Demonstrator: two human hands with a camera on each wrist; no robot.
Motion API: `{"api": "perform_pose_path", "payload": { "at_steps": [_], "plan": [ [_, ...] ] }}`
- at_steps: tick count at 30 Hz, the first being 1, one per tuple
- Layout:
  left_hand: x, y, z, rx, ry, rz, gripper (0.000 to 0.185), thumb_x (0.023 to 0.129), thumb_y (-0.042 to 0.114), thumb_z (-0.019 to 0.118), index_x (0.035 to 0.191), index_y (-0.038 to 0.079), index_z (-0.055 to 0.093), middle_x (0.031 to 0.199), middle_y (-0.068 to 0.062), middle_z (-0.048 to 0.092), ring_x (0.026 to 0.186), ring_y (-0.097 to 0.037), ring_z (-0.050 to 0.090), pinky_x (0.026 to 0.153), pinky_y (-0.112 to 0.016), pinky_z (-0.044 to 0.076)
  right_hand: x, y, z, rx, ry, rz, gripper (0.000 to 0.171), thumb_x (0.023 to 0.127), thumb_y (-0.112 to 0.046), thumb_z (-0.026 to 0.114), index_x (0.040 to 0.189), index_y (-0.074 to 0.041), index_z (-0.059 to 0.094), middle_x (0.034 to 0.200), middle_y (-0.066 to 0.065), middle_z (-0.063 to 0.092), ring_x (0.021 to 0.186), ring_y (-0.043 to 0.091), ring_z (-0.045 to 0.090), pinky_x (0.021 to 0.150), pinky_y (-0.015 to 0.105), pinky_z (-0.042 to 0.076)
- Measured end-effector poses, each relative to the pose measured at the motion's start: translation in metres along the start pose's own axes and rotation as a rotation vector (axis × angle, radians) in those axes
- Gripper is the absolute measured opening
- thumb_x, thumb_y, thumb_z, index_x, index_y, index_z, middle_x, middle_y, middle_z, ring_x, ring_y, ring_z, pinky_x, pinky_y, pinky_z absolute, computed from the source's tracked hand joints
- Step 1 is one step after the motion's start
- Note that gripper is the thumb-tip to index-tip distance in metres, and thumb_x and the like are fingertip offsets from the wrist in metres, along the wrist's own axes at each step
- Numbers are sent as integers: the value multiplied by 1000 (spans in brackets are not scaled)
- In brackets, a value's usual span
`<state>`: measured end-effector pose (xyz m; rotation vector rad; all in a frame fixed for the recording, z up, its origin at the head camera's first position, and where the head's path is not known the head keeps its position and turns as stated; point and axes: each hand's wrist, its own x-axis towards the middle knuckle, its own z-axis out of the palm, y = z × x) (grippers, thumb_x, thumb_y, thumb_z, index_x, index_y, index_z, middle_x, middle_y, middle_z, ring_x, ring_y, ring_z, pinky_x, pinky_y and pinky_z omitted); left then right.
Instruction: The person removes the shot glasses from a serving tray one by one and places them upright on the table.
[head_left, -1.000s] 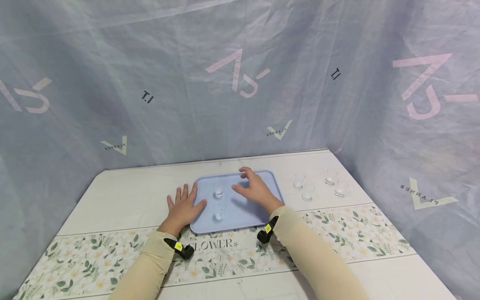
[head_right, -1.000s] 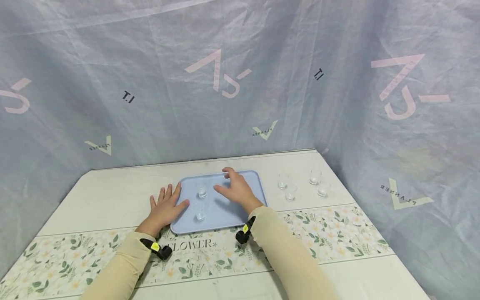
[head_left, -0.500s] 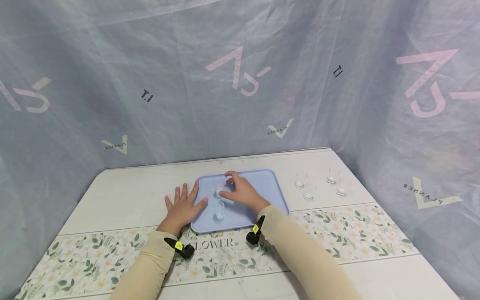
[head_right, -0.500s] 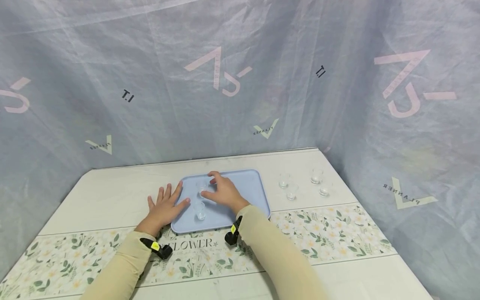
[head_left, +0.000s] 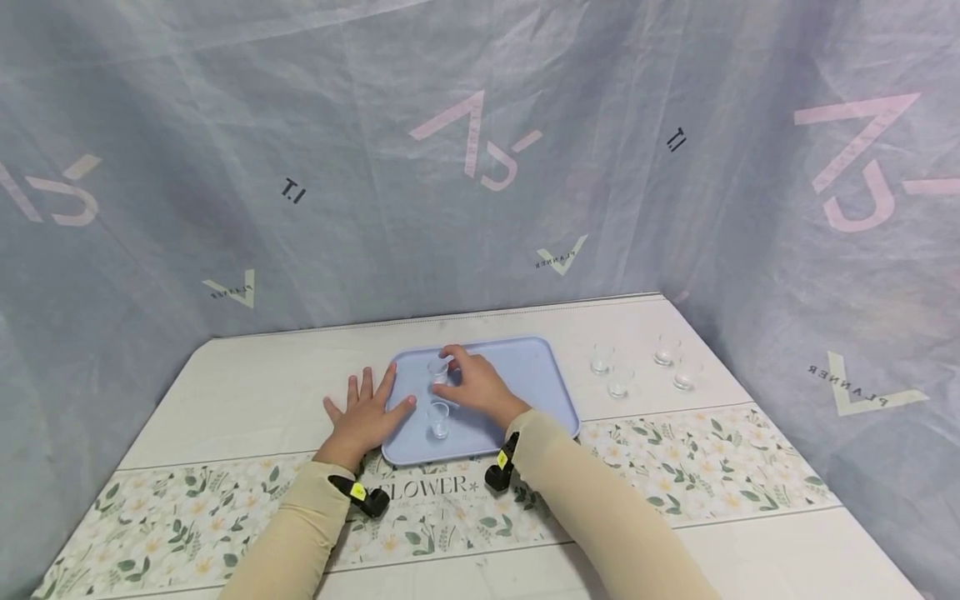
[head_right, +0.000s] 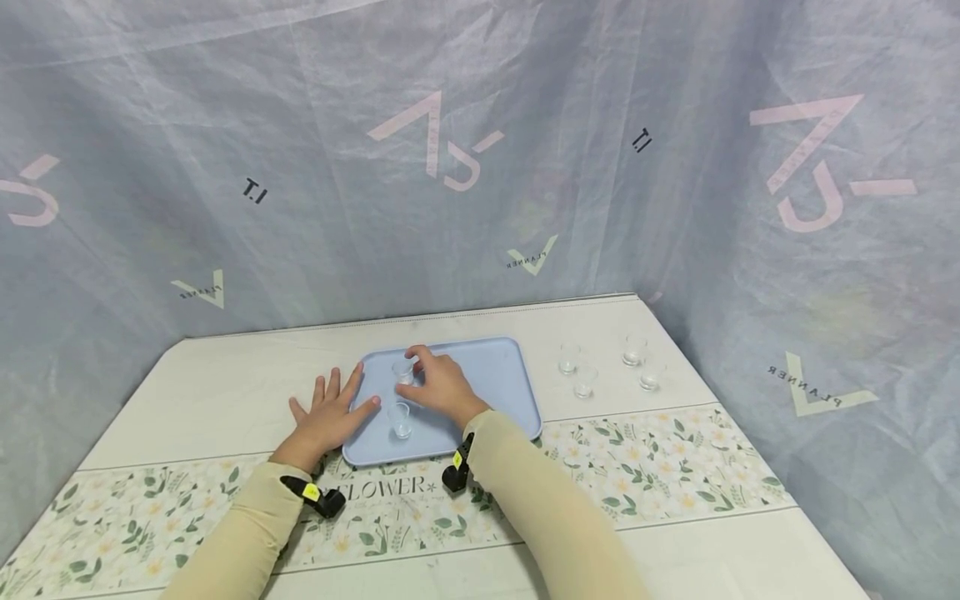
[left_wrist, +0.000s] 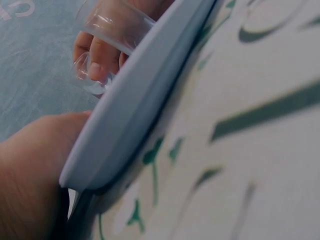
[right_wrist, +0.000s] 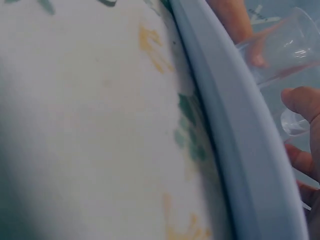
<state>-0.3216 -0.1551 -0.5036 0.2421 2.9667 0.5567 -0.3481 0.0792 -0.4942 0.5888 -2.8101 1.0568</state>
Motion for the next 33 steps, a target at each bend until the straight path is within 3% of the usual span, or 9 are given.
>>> {"api": "perform_pose_path", "payload": {
  "at_steps": [9,16,33],
  "plan": [
    [1,0,2,0,-5,-16,88,97,74,34,165,23,8,167,-25,-3,151,-50,-11,103,-79,-18,-1,0,5,-60,36,-19,47,93,-34,74,134,-22,54,110,5,70,109,28,62,94,46,49],
    [1,0,2,1,-1,-17,88,97,73,34,165,22,9,167,-25,-3,151,-49,-11,103,-79,-19,0,1,6,-89,37,-18,44,94,-35,74,132,-24,54,110,3,71,109,28,62,93,45,50],
    [1,0,2,8,-7,-19,89,97,74,33,165,22,8,167,-25,-3,151,-49,-11,103,-79,-18,-10,-1,-8,-48,29,1,45,94,-37,74,132,-25,54,108,1,71,106,26,62,92,44,50]
  ]
}}
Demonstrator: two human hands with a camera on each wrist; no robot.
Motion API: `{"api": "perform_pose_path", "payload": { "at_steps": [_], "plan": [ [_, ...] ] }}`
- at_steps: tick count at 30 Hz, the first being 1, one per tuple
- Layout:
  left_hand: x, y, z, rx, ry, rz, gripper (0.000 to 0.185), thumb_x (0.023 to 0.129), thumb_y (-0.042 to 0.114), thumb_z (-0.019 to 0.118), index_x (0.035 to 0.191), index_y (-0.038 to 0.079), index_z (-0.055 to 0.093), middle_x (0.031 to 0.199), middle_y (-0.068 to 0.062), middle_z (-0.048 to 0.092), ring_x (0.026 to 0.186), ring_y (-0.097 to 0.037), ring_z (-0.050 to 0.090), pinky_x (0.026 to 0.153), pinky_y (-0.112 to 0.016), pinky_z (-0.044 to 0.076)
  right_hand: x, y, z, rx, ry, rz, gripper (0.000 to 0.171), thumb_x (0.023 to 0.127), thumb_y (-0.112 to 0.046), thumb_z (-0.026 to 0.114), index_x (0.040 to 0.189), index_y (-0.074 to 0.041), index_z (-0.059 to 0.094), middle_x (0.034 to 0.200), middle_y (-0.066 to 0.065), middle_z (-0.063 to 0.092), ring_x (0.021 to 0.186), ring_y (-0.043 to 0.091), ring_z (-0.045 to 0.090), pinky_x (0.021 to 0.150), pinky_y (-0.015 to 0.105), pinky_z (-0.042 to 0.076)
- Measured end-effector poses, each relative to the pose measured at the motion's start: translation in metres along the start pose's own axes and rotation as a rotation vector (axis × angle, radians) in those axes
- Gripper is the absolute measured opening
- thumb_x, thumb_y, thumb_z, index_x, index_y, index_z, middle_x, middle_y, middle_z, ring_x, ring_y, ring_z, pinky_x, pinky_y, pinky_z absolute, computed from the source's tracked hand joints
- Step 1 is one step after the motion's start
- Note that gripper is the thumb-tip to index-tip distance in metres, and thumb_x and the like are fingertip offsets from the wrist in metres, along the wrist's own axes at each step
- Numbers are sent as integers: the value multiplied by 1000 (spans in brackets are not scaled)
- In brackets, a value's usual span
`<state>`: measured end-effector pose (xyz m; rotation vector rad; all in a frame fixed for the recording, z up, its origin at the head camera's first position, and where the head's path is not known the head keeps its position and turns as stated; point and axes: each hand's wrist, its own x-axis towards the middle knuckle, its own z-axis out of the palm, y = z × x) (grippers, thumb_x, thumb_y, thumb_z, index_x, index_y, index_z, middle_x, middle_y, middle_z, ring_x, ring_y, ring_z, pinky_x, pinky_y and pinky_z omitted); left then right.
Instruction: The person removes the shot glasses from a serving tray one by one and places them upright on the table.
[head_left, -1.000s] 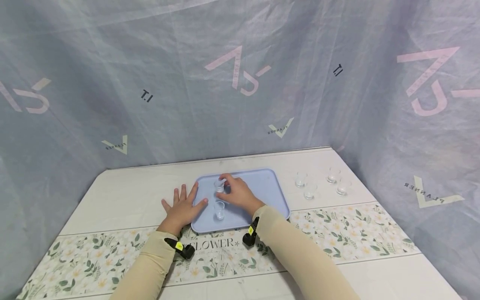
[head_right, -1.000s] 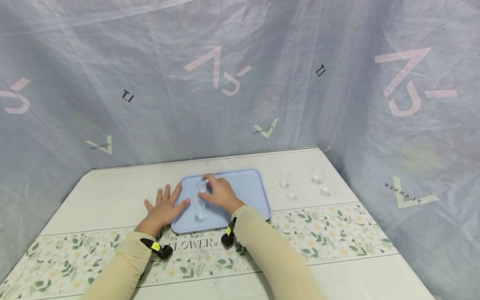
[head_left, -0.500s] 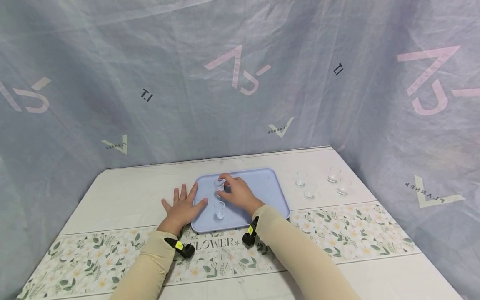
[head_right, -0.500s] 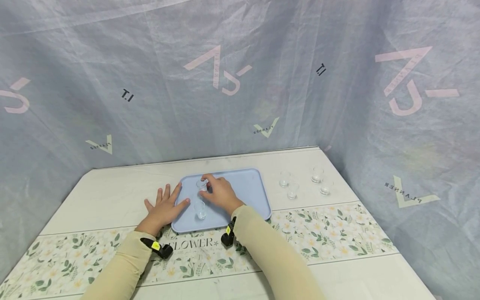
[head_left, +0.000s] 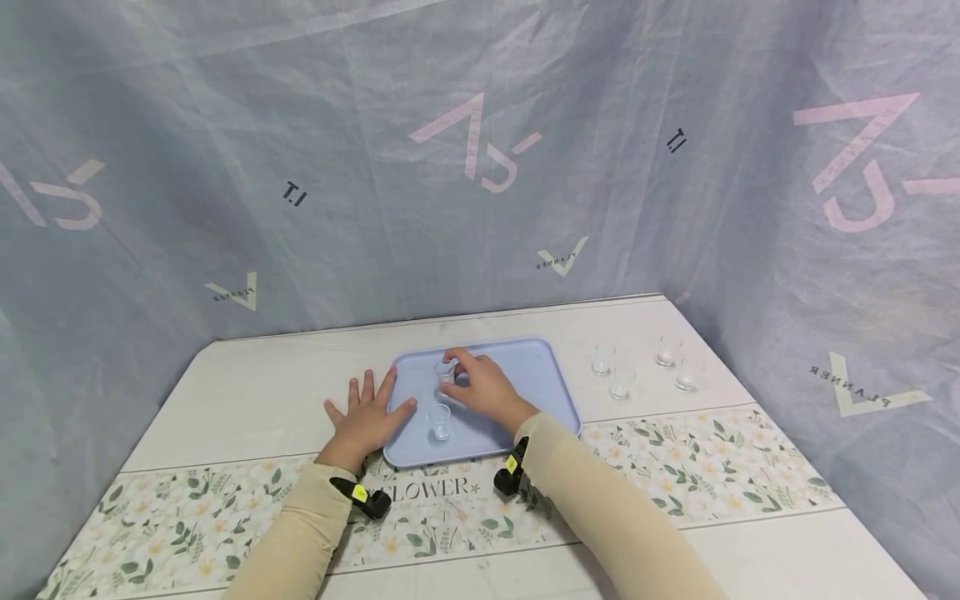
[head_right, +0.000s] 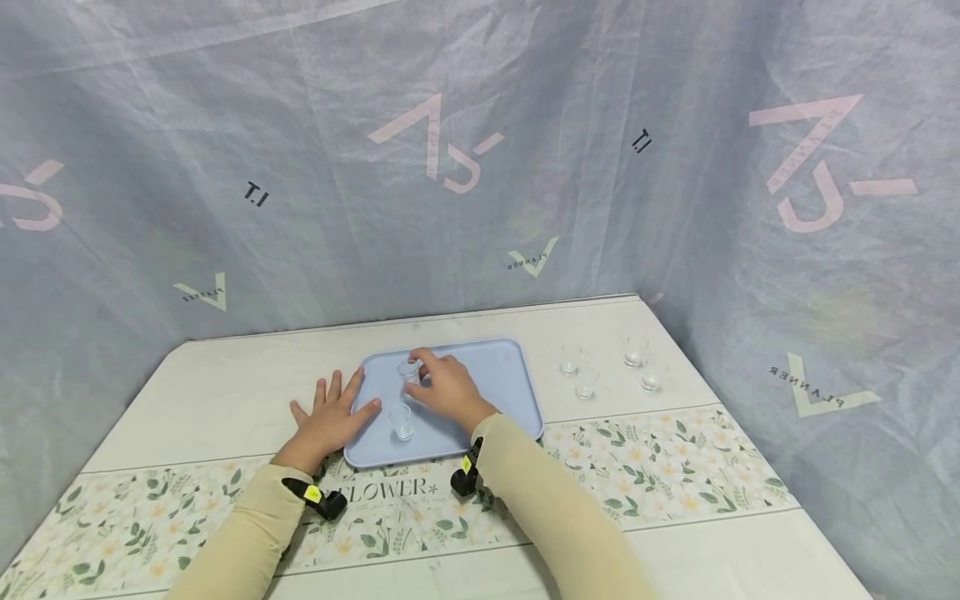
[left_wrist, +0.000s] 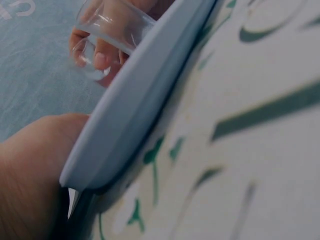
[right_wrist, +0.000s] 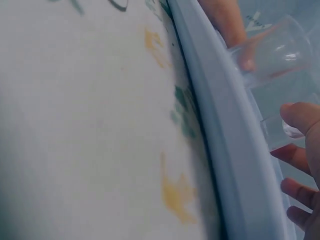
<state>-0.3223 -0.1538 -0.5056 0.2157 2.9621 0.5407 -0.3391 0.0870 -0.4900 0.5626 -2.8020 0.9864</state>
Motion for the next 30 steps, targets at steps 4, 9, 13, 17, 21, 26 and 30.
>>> {"api": "perform_pose_path", "payload": {
  "at_steps": [4,9,13,17,21,26,30],
  "plan": [
    [0,-1,0,-3,-8,2,90,97,74,33,165,21,7,167,-25,-5,151,-49,-13,102,-79,-20,-7,2,-10,8,19,6,45,93,-37,74,132,-26,54,107,0,70,104,25,62,90,43,50],
    [0,-2,-1,-6,3,8,90,97,74,33,165,21,7,167,-25,-5,151,-49,-13,103,-79,-19,-15,4,-26,24,39,14,45,93,-38,75,131,-26,55,107,-1,69,104,25,61,86,43,51],
    [0,-1,0,-12,4,12,90,97,75,33,165,22,7,167,-25,-5,151,-49,-13,102,-79,-20,-24,7,-38,20,50,12,45,92,-37,75,130,-25,56,107,0,69,104,27,62,85,43,50],
    [1,-2,1,-11,-2,14,90,96,75,32,165,23,6,167,-24,-6,151,-49,-13,102,-79,-20,-35,13,-49,7,55,17,45,92,-36,76,130,-24,57,106,-1,69,104,28,62,85,42,50],
    [-1,-2,0,-7,1,15,90,97,75,33,165,23,6,167,-24,-5,151,-49,-12,103,-79,-17,-45,20,-58,-3,63,15,44,92,-36,76,130,-23,57,106,0,69,104,29,62,86,44,50],
    [-1,-1,-1,-3,-7,11,89,97,74,33,165,23,6,167,-23,-5,151,-48,-12,104,-79,-16,-60,30,-66,-15,80,19,45,91,-35,76,130,-21,58,108,2,68,107,29,64,87,46,51],
    [0,-1,0,-6,-2,15,88,97,73,34,165,22,7,167,-24,-4,151,-49,-12,104,-79,-16,-74,38,-74,-20,99,18,44,91,-34,77,129,-22,58,109,3,69,107,29,66,86,47,52]
  ]
}}
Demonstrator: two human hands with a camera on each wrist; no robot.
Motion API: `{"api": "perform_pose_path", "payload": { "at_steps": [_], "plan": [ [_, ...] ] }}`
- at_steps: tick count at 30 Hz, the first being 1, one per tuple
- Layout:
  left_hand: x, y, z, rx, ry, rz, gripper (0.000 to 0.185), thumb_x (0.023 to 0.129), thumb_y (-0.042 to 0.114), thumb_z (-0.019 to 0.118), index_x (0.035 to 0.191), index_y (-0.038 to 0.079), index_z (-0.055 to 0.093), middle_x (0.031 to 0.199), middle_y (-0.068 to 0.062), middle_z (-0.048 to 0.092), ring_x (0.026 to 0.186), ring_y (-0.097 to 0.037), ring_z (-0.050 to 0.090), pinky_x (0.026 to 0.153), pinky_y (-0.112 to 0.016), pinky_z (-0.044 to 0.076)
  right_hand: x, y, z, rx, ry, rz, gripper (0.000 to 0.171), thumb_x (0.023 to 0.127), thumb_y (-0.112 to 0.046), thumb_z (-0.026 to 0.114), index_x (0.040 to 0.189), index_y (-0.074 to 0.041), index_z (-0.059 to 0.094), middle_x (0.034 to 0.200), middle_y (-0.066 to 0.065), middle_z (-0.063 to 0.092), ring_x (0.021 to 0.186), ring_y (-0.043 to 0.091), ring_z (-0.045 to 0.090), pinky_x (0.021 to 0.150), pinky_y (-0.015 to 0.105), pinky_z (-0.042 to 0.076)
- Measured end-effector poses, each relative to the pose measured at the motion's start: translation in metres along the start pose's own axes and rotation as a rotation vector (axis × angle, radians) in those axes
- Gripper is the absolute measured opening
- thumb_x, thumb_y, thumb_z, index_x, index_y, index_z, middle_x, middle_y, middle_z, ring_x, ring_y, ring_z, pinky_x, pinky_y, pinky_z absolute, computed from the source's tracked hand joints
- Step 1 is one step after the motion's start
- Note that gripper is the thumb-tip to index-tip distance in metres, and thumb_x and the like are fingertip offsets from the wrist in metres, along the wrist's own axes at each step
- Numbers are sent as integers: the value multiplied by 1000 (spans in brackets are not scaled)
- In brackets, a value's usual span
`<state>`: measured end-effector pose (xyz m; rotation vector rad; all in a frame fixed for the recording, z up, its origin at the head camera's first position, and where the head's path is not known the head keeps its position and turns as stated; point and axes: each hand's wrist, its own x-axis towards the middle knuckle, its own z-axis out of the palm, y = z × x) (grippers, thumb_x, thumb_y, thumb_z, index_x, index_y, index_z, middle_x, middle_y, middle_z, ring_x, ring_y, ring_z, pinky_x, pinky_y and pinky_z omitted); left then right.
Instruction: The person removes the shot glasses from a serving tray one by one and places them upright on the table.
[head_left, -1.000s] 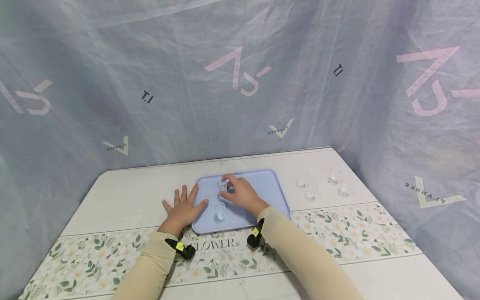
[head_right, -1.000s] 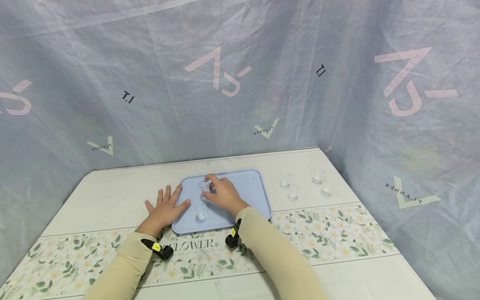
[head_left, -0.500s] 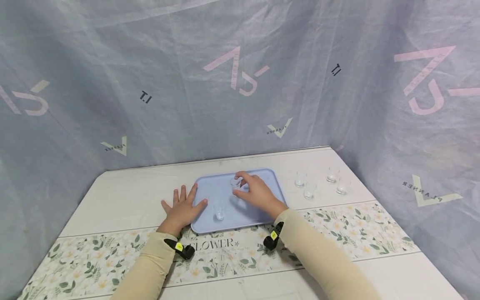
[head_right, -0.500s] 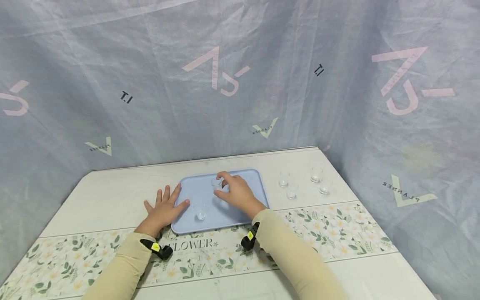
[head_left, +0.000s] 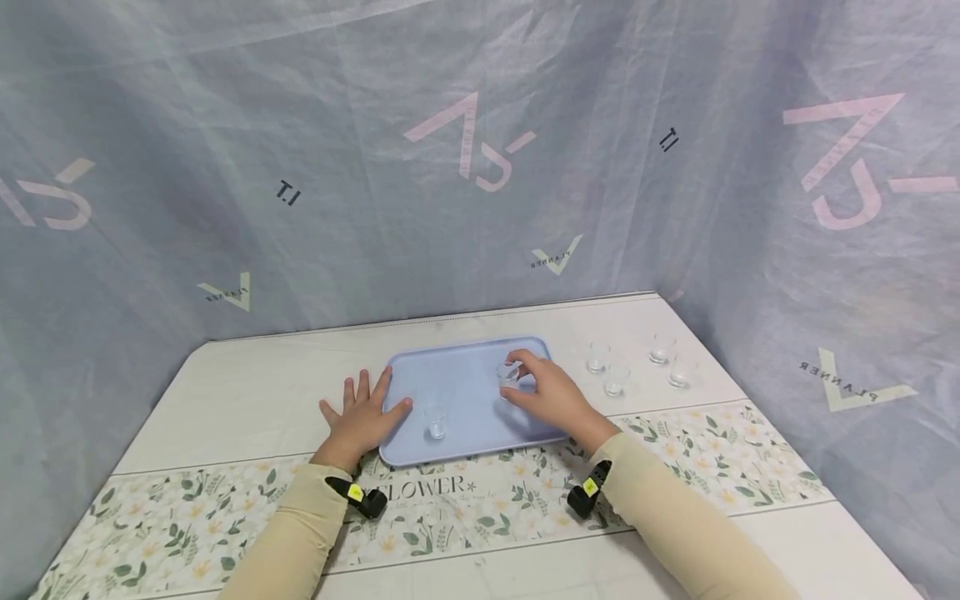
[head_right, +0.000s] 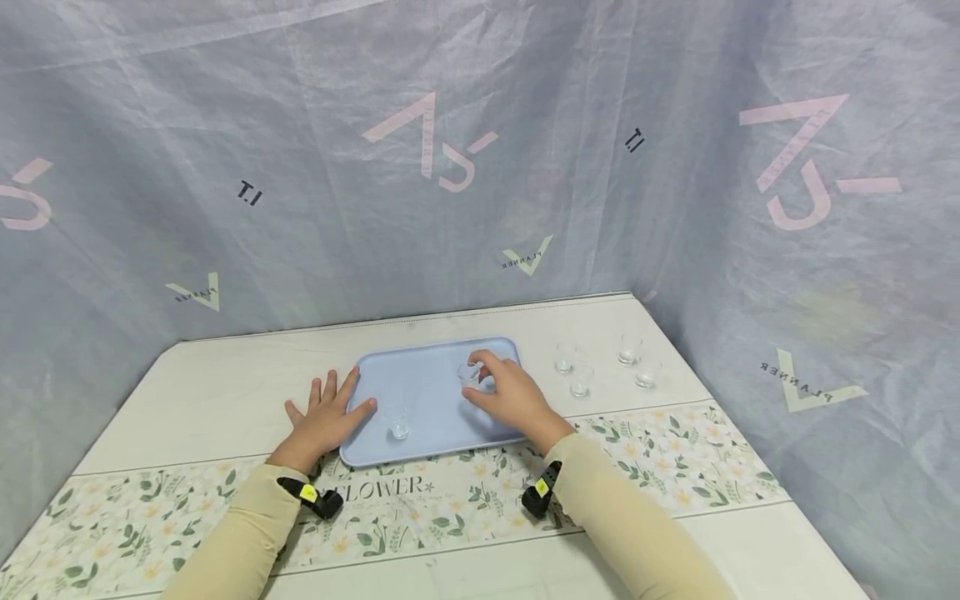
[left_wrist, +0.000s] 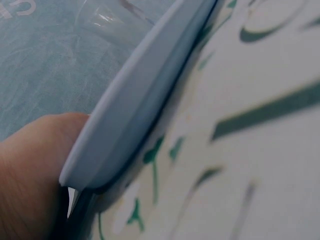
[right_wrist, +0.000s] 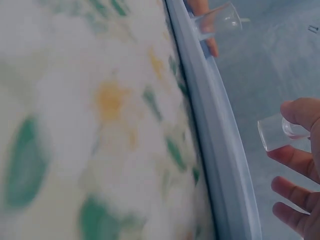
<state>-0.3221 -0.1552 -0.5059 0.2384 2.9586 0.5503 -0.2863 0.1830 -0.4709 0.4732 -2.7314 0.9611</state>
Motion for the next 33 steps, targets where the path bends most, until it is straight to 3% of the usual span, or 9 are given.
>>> {"api": "perform_pose_path", "payload": {
  "at_steps": [8,14,24,33],
  "plan": [
    [-1,0,1,-15,6,4,90,97,74,35,165,22,8,167,-24,-4,151,-48,-12,104,-78,-19,-27,17,-15,14,13,12,47,91,-35,77,131,-19,58,107,5,70,105,32,67,85,50,54],
    [-1,-3,2,-37,1,7,93,95,76,34,165,21,7,167,-24,-6,151,-47,-15,103,-76,-23,-44,26,-27,20,25,37,47,90,-35,78,131,-21,57,104,2,70,96,26,69,79,45,56],
    [-5,2,-4,-21,17,8,88,98,72,36,165,20,9,167,-25,-1,151,-49,-10,105,-79,-16,-69,38,-51,-22,23,79,47,92,-34,76,132,-20,56,108,4,70,98,30,68,82,49,56],
    [-5,3,-4,-15,11,10,88,98,71,37,165,20,9,167,-25,-2,151,-50,-11,103,-79,-17,-90,56,-72,-40,60,84,46,92,-32,77,131,-19,56,106,6,71,92,29,69,80,48,57]
  ]
}}
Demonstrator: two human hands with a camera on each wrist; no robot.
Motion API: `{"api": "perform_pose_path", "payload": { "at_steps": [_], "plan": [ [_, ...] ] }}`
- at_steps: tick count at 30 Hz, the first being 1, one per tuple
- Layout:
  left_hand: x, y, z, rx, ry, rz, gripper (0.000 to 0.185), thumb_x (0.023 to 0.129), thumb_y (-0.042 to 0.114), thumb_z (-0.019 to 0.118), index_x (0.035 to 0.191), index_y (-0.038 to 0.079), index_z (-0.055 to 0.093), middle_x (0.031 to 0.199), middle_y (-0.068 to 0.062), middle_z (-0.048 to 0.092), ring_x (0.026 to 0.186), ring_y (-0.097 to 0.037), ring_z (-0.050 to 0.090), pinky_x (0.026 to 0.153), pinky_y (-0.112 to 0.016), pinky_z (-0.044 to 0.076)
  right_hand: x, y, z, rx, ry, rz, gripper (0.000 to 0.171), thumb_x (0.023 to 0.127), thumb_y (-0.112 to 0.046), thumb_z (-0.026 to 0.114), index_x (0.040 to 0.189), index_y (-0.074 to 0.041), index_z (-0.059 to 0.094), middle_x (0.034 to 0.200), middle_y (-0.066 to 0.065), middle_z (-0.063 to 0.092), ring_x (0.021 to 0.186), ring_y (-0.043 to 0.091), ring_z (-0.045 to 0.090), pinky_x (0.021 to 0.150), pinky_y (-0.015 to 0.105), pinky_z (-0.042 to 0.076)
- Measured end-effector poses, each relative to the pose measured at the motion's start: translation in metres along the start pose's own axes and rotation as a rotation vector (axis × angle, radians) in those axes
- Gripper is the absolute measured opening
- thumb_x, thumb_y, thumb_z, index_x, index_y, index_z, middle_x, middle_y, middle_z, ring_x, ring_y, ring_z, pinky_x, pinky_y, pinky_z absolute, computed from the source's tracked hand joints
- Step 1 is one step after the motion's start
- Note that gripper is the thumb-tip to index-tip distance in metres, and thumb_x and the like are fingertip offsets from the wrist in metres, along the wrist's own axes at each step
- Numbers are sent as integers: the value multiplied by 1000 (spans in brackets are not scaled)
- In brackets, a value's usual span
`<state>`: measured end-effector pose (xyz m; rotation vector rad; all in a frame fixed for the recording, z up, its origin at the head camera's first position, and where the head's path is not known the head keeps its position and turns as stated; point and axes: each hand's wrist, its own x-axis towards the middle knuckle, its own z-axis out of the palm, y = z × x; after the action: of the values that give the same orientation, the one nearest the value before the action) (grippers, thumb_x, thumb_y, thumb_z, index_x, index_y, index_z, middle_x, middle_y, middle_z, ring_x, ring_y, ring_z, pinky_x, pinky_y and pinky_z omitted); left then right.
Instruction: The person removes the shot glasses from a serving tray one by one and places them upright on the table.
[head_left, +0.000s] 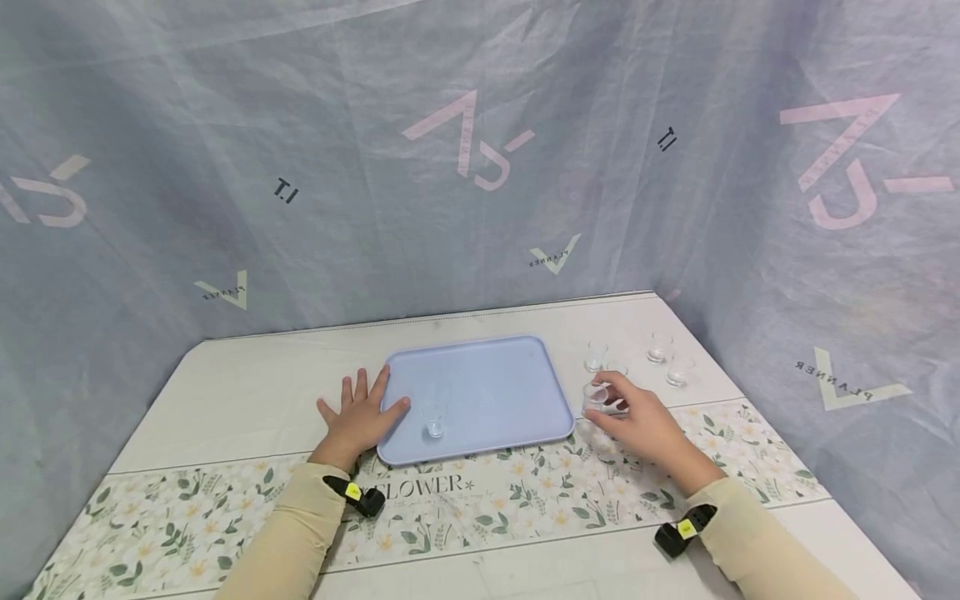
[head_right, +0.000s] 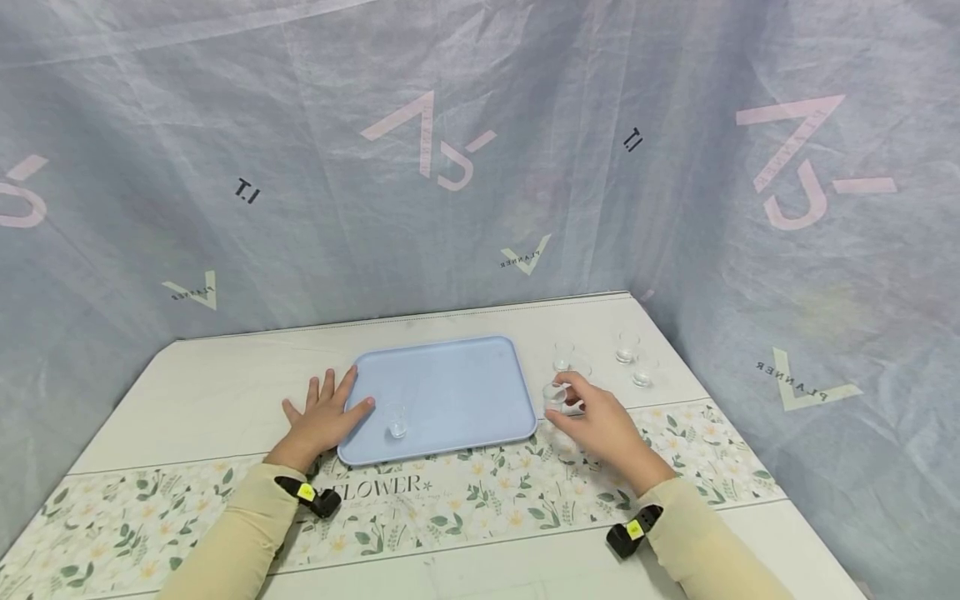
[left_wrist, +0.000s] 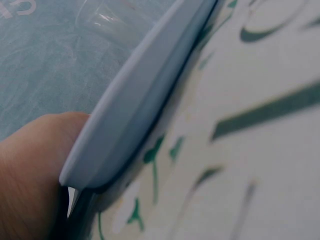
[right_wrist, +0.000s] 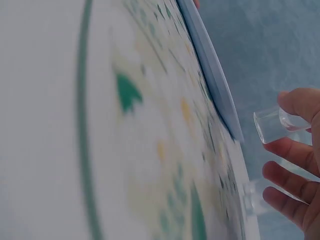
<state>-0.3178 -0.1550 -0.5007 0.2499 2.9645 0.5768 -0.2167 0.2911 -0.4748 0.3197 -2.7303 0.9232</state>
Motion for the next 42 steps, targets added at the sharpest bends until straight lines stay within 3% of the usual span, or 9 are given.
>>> {"api": "perform_pose_path", "payload": {
  "at_steps": [7,17,26,36,42],
  "plan": [
    [2,-2,3,-22,-5,1,90,97,72,36,165,21,8,167,-25,-4,151,-48,-13,103,-77,-21,-12,17,-15,-17,55,30,45,91,-30,77,130,-16,57,103,11,71,91,32,69,80,51,56],
    [5,-4,5,9,-9,-8,90,96,75,33,165,23,7,168,-23,-3,152,-48,-11,104,-78,-18,-27,46,-38,-32,111,152,48,94,-35,74,132,-13,54,115,18,69,114,45,60,87,62,47],
    [5,-5,4,11,-18,-7,89,97,74,32,165,23,6,168,-23,-6,151,-48,-13,104,-78,-19,-34,68,-56,-66,214,202,48,93,-32,75,129,-8,54,113,25,68,109,46,60,82,60,46],
    [4,-5,4,1,-25,-9,90,97,74,32,165,22,5,167,-24,-7,151,-48,-15,102,-77,-22,-39,80,-67,-94,204,351,58,96,-44,67,136,-5,49,119,28,61,103,45,59,76,53,44],
    [4,-3,2,3,-28,-10,90,97,75,31,165,23,4,167,-24,-7,151,-48,-15,102,-77,-23,-39,87,-69,-122,223,364,56,96,-41,68,133,-4,49,116,30,62,104,46,57,79,56,42]
  ]
}}
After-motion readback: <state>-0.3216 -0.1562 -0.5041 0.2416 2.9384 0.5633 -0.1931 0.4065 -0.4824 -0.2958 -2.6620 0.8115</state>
